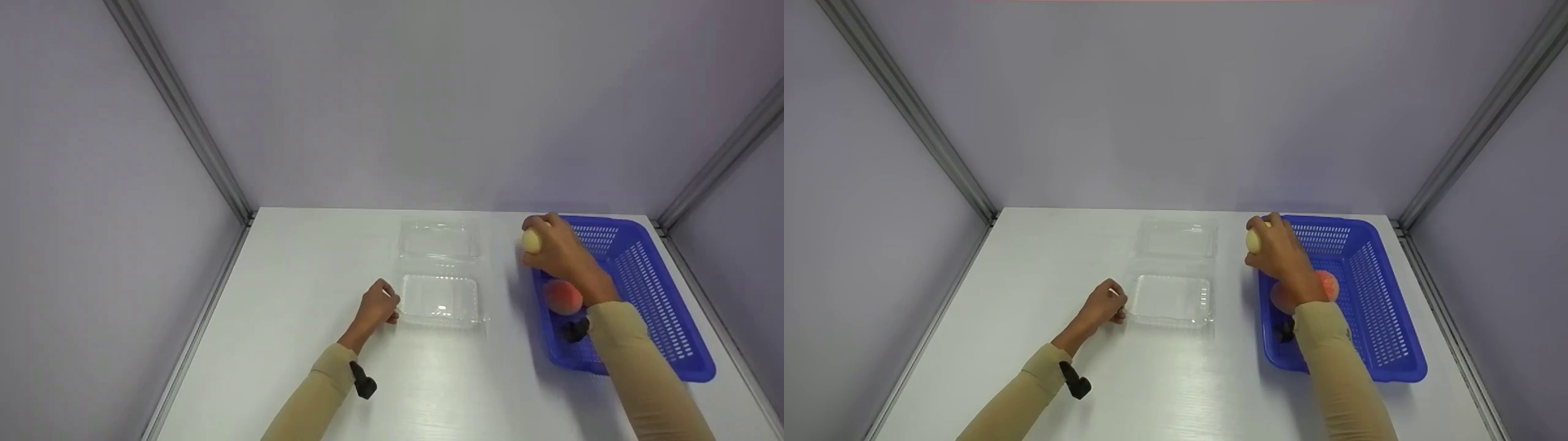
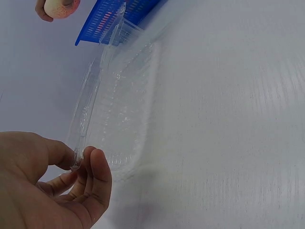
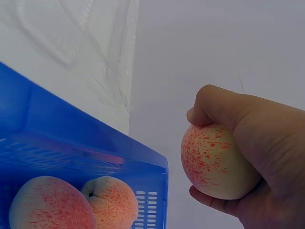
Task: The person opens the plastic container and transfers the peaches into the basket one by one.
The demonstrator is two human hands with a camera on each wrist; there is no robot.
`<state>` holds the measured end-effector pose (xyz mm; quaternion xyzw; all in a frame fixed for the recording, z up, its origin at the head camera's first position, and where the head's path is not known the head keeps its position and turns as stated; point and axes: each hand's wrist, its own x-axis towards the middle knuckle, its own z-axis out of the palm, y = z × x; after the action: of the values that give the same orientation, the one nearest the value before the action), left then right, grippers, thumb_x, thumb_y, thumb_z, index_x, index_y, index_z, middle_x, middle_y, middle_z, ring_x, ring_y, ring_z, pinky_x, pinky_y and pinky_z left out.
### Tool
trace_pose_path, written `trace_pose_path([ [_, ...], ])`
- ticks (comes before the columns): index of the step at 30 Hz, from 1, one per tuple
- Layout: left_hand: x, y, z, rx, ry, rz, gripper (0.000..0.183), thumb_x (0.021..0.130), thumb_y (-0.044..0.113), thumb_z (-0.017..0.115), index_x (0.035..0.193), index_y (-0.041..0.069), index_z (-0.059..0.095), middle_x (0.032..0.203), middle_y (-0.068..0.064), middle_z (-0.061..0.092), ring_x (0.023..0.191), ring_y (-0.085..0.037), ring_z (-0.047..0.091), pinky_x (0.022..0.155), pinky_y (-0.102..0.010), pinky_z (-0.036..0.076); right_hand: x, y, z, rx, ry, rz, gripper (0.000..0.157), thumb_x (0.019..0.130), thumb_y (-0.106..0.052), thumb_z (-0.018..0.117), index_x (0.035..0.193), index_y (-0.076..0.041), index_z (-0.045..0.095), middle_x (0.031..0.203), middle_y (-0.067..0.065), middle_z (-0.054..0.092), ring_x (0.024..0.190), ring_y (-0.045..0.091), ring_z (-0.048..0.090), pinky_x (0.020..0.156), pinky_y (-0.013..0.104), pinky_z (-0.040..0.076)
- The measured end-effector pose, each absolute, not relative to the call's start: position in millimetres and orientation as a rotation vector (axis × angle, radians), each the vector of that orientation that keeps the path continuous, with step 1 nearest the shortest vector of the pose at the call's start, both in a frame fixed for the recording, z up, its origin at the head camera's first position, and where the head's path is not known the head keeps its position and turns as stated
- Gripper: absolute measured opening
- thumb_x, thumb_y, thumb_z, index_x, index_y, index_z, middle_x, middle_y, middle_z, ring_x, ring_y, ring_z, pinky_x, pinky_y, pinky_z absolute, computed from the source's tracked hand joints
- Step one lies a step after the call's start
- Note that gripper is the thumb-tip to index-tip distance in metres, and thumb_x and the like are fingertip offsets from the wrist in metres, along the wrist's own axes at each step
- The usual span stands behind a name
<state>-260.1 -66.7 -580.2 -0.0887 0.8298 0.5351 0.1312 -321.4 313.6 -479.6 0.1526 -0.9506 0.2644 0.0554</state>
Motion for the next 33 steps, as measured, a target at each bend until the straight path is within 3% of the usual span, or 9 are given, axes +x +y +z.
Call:
trace_pose_path([
  [16, -259.2, -66.6, -582.2, -0.218, 2.407, 1.584, 0.008, 0.104, 0.010, 0.058, 0.109, 0.005, 0.056, 0.092, -0.017, 0.068, 0.066, -0.014, 0.065, 0.066, -0.034, 0.065, -319.6, 338.3, -480.4, 0.418, -2.886, 0.768, 0.051, 0.084, -0.008, 0.076, 0.132, -0.002, 0.063, 0.132, 0.032, 0.055, 0.101, 0.043, 0.058, 0.076, 0.058, 0.057],
  [24, -261.5, -66.2, -583.3, -0.245, 2.424, 1.541, 0.008, 0.104, 0.011, 0.059, 0.109, 0.005, 0.056, 0.088, -0.012, 0.065, 0.066, -0.013, 0.064, 0.063, -0.030, 0.063, -318.2, 343.8, -478.5, 0.358, -2.943, 0.814, 0.048, 0.088, -0.013, 0.077, 0.134, -0.005, 0.062, 0.133, 0.028, 0.052, 0.107, 0.042, 0.055, 0.085, 0.063, 0.057],
  [33, -262.0, -65.1, -584.0, -0.270, 2.419, 1.529, 0.008, 0.104, 0.010, 0.059, 0.109, 0.005, 0.056, 0.087, -0.009, 0.063, 0.067, -0.013, 0.064, 0.060, -0.026, 0.060, -314.2, 352.9, -476.6, 0.286, -3.001, 0.847, 0.066, 0.083, -0.013, 0.087, 0.141, -0.006, 0.057, 0.135, 0.026, 0.049, 0.114, 0.043, 0.052, 0.094, 0.068, 0.053],
])
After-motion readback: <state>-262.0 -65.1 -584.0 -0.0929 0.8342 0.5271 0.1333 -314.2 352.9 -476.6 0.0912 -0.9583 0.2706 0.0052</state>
